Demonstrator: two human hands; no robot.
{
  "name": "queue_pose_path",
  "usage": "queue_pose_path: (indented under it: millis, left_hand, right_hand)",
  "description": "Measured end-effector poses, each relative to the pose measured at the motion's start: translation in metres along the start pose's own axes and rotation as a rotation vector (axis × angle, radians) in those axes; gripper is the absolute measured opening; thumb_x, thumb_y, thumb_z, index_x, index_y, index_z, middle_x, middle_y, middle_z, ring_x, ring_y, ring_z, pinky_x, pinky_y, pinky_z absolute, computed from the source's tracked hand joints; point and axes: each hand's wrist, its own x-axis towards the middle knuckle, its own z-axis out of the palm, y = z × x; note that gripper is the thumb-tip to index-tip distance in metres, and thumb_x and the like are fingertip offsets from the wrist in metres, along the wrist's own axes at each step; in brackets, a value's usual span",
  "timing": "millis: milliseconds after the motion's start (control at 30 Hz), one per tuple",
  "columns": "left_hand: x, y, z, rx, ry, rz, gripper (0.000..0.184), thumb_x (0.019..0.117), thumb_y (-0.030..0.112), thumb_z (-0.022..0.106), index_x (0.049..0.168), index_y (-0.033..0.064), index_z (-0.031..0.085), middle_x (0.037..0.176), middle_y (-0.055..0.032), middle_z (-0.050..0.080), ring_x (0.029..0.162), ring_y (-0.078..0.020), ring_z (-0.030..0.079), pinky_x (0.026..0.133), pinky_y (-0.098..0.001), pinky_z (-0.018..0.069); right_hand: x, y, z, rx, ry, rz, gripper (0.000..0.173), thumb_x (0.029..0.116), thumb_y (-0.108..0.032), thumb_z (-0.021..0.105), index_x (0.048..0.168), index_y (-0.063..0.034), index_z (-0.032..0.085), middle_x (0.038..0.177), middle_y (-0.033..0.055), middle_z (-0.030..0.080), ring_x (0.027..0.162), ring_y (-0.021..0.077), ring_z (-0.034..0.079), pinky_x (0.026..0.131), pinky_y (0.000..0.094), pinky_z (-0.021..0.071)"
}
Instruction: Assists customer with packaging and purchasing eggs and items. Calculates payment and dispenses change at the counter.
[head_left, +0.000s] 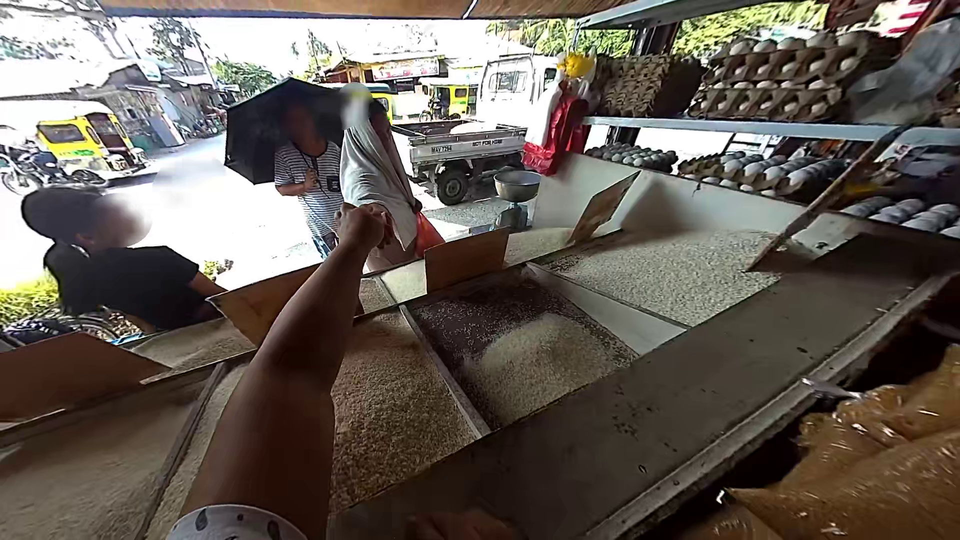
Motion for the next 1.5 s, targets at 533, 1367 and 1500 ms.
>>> queue_pose_path:
  millis: [533,1367,1500]
  left_hand:
    - [-0.229,-0.12,-0.234,0.45,0.135,0.013,0.029,0.0983,0.027,0.065,0.114,0.0035,0.072,0.128,-0.0235,0.06,0.116,-0.0419,0.062,0.094,-0.0636,0.0522]
    - [-0.348,-0.218,-0.264,0.141,0.555,0.021,0.036,0.1051,0.03,0.056,0.09,-0.0001,0.071,0.074,-0.0145,0.067,0.067,-0.0269,0.065,0.065,-0.052,0.0518]
    - [-0.345,-0.22,-0.264,0.129,0.556,0.009,0.036,0.1052,0.032,0.057,0.091,0.0019,0.072,0.076,-0.0133,0.069,0.068,-0.0253,0.067,0.066,-0.0507,0.0524]
  right_hand:
    - [-0.005,-0.001,0.005,-0.065,-0.013,-0.076,0.04,0.0962,-0.044,0.059,0.091,-0.0093,0.079,0.069,0.005,0.069,0.055,0.0191,0.061,0.052,0.0383,0.0511]
    - [-0.012,-0.008,0.018,-0.138,0.078,0.081,0.06,0.0934,-0.065,0.046,0.09,-0.0143,0.078,0.053,-0.0013,0.05,0.044,0.0163,0.042,0.043,0.0401,0.0343]
    - [-0.012,-0.008,0.017,-0.139,0.085,0.098,0.062,0.0938,-0.066,0.045,0.091,-0.0137,0.078,0.053,-0.001,0.049,0.044,0.0158,0.04,0.044,0.0401,0.0336]
